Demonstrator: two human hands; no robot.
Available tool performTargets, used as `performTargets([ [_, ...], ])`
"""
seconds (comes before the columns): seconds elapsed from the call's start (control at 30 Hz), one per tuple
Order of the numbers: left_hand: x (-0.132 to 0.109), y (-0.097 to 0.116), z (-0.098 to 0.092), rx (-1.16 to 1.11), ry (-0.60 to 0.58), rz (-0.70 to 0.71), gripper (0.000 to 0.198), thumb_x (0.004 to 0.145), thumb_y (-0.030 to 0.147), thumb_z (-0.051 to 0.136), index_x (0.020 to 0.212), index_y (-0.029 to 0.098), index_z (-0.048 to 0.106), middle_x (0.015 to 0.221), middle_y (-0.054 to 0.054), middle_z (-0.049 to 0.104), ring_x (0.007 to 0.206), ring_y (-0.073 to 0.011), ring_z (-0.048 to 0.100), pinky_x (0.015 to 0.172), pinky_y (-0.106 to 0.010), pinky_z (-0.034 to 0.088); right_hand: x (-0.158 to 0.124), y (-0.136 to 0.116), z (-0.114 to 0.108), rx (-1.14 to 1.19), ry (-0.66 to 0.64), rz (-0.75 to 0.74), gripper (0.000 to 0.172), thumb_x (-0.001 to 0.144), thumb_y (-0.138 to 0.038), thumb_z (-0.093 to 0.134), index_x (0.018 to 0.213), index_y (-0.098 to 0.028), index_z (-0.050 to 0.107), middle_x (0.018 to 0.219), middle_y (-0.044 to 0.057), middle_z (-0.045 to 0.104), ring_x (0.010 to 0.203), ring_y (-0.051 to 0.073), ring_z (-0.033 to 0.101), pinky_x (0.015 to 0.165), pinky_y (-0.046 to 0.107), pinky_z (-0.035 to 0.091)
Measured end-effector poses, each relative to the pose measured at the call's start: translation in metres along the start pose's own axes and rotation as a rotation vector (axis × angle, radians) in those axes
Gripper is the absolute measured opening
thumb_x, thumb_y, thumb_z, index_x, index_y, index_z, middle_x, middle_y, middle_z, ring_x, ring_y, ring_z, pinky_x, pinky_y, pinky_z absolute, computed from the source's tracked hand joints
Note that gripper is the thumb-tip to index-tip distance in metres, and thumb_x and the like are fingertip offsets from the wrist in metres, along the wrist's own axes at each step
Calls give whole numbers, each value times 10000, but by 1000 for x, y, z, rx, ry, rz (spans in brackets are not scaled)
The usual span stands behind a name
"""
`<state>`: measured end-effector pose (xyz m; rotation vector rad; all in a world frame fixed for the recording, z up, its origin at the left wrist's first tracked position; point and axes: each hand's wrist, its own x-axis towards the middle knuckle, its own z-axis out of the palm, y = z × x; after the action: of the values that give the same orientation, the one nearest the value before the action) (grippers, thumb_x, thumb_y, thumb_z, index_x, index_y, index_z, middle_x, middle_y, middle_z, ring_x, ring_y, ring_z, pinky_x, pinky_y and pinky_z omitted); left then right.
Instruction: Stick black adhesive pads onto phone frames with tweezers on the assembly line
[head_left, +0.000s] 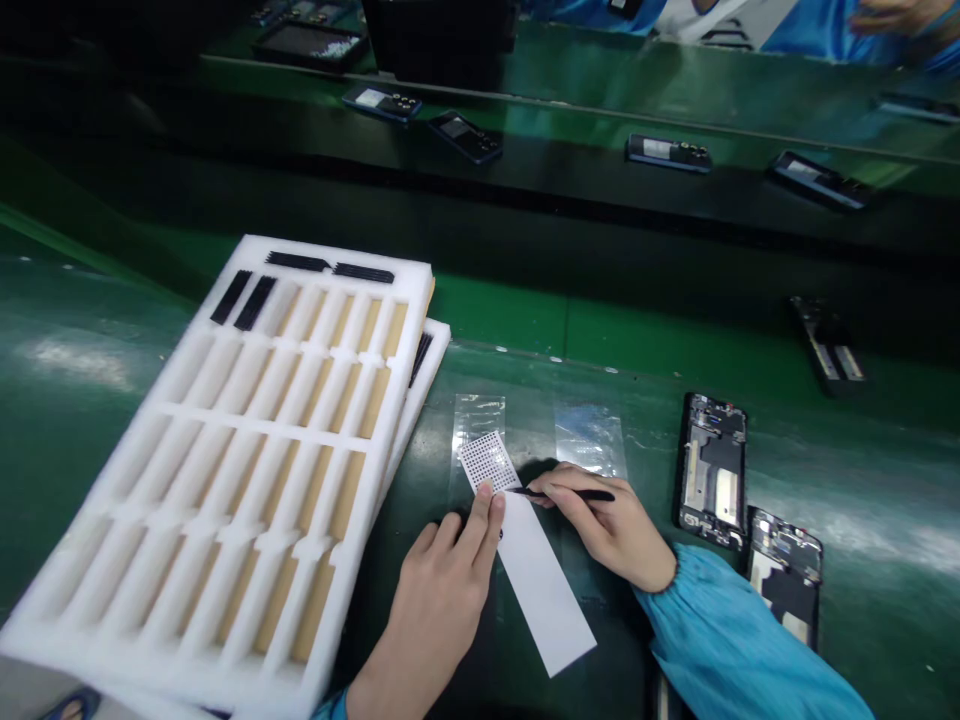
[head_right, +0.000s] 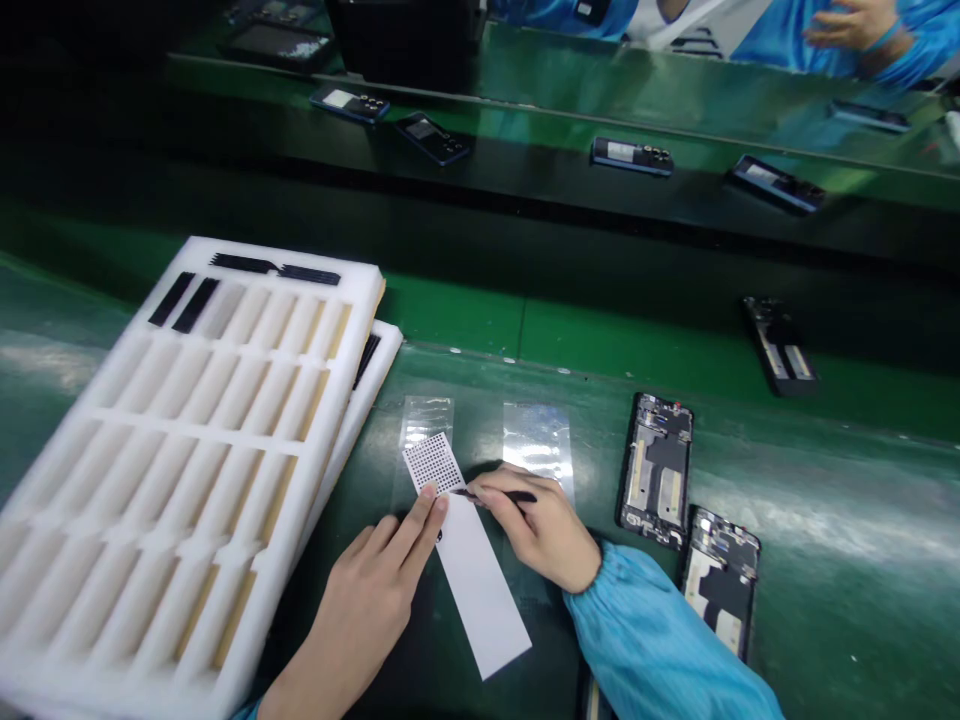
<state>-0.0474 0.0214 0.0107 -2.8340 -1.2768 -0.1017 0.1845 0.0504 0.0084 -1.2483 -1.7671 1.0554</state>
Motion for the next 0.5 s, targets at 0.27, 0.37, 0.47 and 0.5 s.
performTargets([
  [0.27,3,0,1,-35,35,-17,567,851,-74,373,1331,92,625,1369,-120,637,779,-192,611,654,-320,553,-2,-4,9,-75,-19,-202,574,991,-128,492,1537,-292,426,1013,53,744,842,204,665,729,329,579],
  [0.37,1,1,3,-33,43,-25,553,866,-73,388,1345,91,611,1390,-118,622,802,-199,622,673,-334,564,-11,-4,11,-25,24,-298,586,980,-108,489,1537,-280,427,1096,75,748,922,229,685,759,363,590],
  [0.47,-4,-2,7,-35,73,-26,586,853,-101,365,1348,102,605,1400,-97,617,829,-201,639,702,-344,575,-19,8,-26,8,312,-116,423,1001,-179,502,1404,-266,599,1096,87,761,915,234,733,785,382,607],
  [0.5,-6,-3,8,-51,99,-27,608,852,-107,354,1371,111,584,1406,-91,612,864,-203,651,742,-350,583,-20,17,-47,16,469,-22,361,1009,-234,515,1343,-250,649,1072,94,768,885,238,748,782,389,614],
])
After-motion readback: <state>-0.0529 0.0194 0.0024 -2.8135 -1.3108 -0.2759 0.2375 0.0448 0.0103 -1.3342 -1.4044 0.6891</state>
